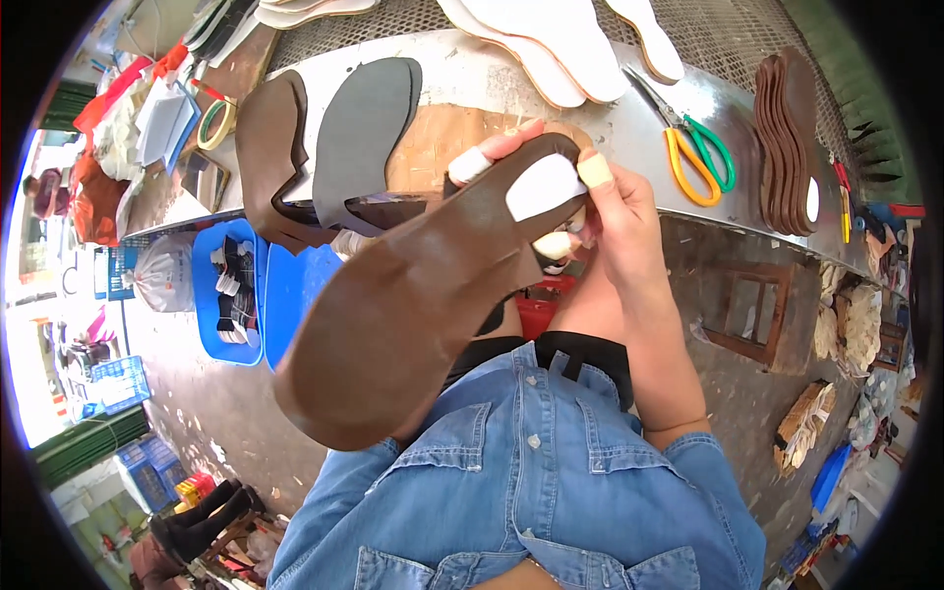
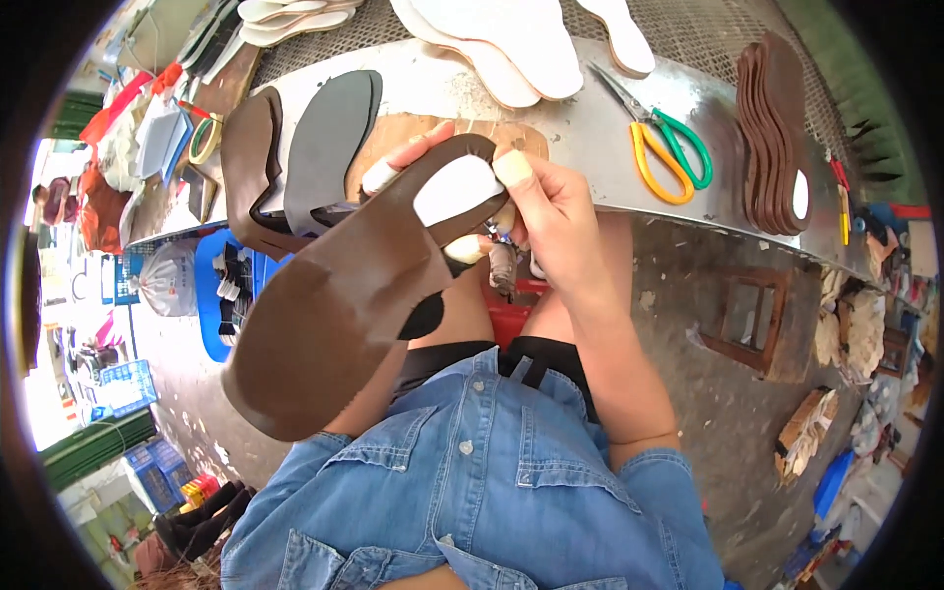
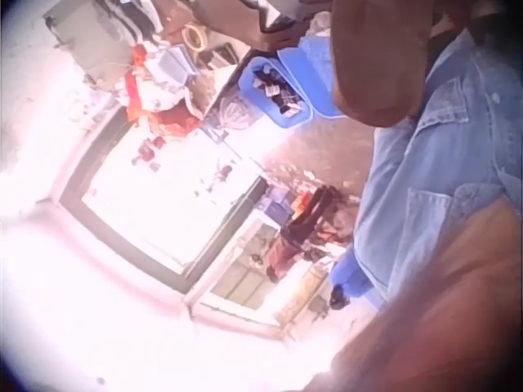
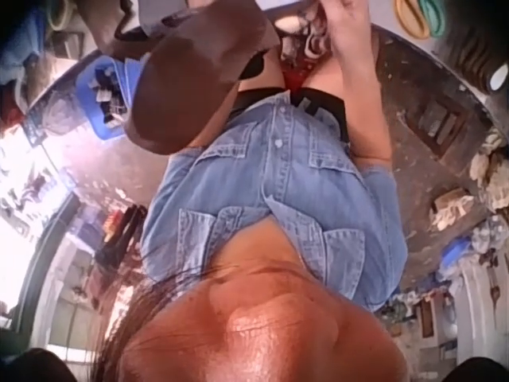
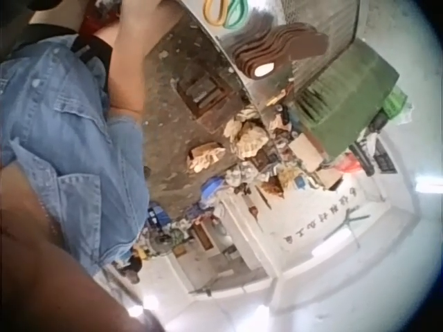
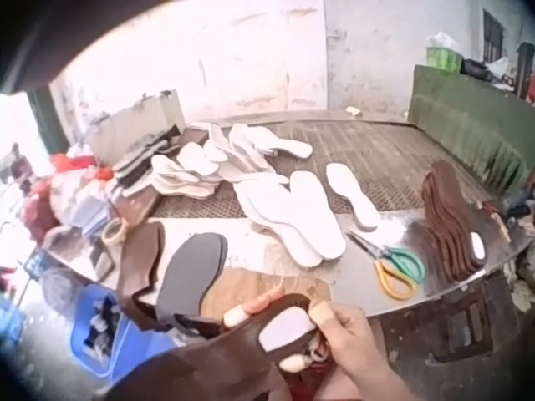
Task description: The recorder is assembling and prepping shoe soles and insoles using adhesive and a cleaning sponge.
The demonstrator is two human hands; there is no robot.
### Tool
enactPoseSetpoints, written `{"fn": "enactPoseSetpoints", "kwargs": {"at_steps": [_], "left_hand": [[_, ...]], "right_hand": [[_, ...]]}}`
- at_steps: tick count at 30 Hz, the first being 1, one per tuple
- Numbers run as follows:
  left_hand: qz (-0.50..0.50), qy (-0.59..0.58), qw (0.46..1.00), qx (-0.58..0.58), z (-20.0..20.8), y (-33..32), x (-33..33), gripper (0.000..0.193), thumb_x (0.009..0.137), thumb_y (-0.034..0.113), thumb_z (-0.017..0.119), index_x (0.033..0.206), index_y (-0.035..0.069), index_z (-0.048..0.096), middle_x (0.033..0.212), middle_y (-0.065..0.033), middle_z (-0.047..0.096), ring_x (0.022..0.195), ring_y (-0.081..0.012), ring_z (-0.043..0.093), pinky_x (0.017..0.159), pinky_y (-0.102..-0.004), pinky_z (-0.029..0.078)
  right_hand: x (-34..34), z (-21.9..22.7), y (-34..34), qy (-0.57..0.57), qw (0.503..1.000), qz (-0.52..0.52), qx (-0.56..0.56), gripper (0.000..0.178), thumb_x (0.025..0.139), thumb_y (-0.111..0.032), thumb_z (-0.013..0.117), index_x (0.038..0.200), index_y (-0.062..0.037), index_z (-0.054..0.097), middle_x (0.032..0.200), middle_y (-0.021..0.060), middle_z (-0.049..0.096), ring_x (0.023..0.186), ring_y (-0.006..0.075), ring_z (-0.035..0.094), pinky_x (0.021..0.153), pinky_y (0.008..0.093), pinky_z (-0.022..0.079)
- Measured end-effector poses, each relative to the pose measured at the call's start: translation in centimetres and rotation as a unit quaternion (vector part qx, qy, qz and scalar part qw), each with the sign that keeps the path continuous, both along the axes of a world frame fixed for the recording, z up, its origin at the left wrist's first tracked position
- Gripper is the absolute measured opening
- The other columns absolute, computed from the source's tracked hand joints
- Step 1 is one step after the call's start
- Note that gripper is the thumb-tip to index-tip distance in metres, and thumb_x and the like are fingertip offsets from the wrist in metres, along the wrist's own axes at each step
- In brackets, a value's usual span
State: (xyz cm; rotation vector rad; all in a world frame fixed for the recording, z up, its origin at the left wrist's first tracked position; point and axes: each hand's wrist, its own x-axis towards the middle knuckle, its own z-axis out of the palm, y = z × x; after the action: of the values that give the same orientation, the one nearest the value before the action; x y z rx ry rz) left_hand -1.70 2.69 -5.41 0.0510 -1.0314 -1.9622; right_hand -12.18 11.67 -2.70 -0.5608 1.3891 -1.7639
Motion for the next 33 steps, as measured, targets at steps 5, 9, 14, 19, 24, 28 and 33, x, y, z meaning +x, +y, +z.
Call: {"fn": "enactPoseSetpoints", "kwargs": {"at_steps": [5, 9, 14, 19, 24, 28, 33], "left_hand": [[-0.121, 0.059, 0.944, 0.301, -1.4, -0.2, -0.4, 0.058, 0.079, 0.012, 0.065, 0.128, -0.005, 0.041, 0.113, -0.0178, 0.057, 0.098, -0.0199, 0.059, 0.085, -0.0315, 0.049], [-0.069, -0.073, 0.979, 0.178, -3.0, -0.9, -0.1, 0.06, 0.076, 0.012, 0.068, 0.127, -0.005, 0.042, 0.114, -0.0178, 0.056, 0.101, -0.0206, 0.057, 0.088, -0.0315, 0.047], [-0.077, -0.09, 0.991, -0.067, -1.4, -1.5, 2.4, 0.048, 0.091, 0.027, 0.048, 0.13, 0.001, 0.039, 0.13, -0.0148, 0.046, 0.116, -0.026, 0.049, 0.094, -0.0392, 0.045], [-0.101, -0.125, 0.986, -0.034, -1.3, -2.7, 6.3, 0.053, 0.091, 0.03, 0.05, 0.131, -0.003, 0.037, 0.132, -0.0162, 0.046, 0.119, -0.0234, 0.047, 0.094, -0.0354, 0.045], [-0.113, -0.185, 0.974, -0.068, -0.2, -2.7, 7.7, 0.048, 0.088, 0.026, 0.055, 0.125, -0.002, 0.045, 0.127, -0.0148, 0.05, 0.114, -0.0197, 0.051, 0.091, -0.0307, 0.046], [-0.086, -0.182, 0.965, -0.167, -2.9, -3.4, 9.0, 0.047, 0.086, 0.02, 0.059, 0.125, -0.001, 0.043, 0.126, -0.0144, 0.051, 0.11, -0.0193, 0.053, 0.085, -0.0281, 0.049], [-0.252, -0.18, 0.949, 0.055, -3.1, -3.6, 11.2, 0.072, 0.074, 0.024, 0.074, 0.13, 0.001, 0.035, 0.131, -0.014, 0.047, 0.11, -0.0216, 0.054, 0.072, -0.0259, 0.054]], "right_hand": [[0.7, -1.6, -0.6, 0.058, 0.996, -0.059, 0.016, 0.031, 0.095, -0.029, 0.049, 0.09, -0.0006, 0.062, 0.071, -0.0032, 0.057, 0.059, 0.0008, 0.048, 0.048, 0.0171, 0.04], [1.4, -1.3, -0.4, 0.01, 1.0, -0.01, -0.002, 0.032, 0.095, -0.029, 0.049, 0.094, -0.0004, 0.061, 0.075, -0.003, 0.058, 0.061, 0.0018, 0.05, 0.051, 0.0181, 0.042], [-1.6, -2.6, 0.8, 0.148, 0.989, -0.005, 0.022, 0.02, 0.092, -0.021, 0.053, 0.096, -0.0036, 0.062, 0.086, 0.0024, 0.06, 0.071, 0.0072, 0.053, 0.054, 0.0219, 0.044], [-12.2, -2.0, 5.8, 0.711, 0.611, -0.151, 0.312, 0.034, 0.075, -0.015, 0.061, 0.103, 0.0024, 0.056, 0.099, 0.0198, 0.054, 0.091, 0.0357, 0.051, 0.083, 0.0441, 0.041], [-14.4, -3.4, 6.2, 0.685, 0.609, -0.09, 0.391, 0.039, 0.073, -0.012, 0.059, 0.109, 0.003, 0.055, 0.098, 0.0204, 0.057, 0.092, 0.0348, 0.056, 0.084, 0.043, 0.043], [-12.8, -1.7, 7.9, 0.591, 0.68, -0.038, 0.433, 0.035, 0.074, -0.009, 0.057, 0.106, 0.0029, 0.054, 0.091, 0.0177, 0.06, 0.084, 0.0292, 0.06, 0.078, 0.0355, 0.046], [-4.6, -1.4, 11.2, 0.387, 0.891, 0.003, 0.238, 0.033, 0.076, 0.009, 0.052, 0.108, -0.0001, 0.05, 0.087, 0.0052, 0.059, 0.076, 0.011, 0.057, 0.07, 0.0238, 0.046]]}}
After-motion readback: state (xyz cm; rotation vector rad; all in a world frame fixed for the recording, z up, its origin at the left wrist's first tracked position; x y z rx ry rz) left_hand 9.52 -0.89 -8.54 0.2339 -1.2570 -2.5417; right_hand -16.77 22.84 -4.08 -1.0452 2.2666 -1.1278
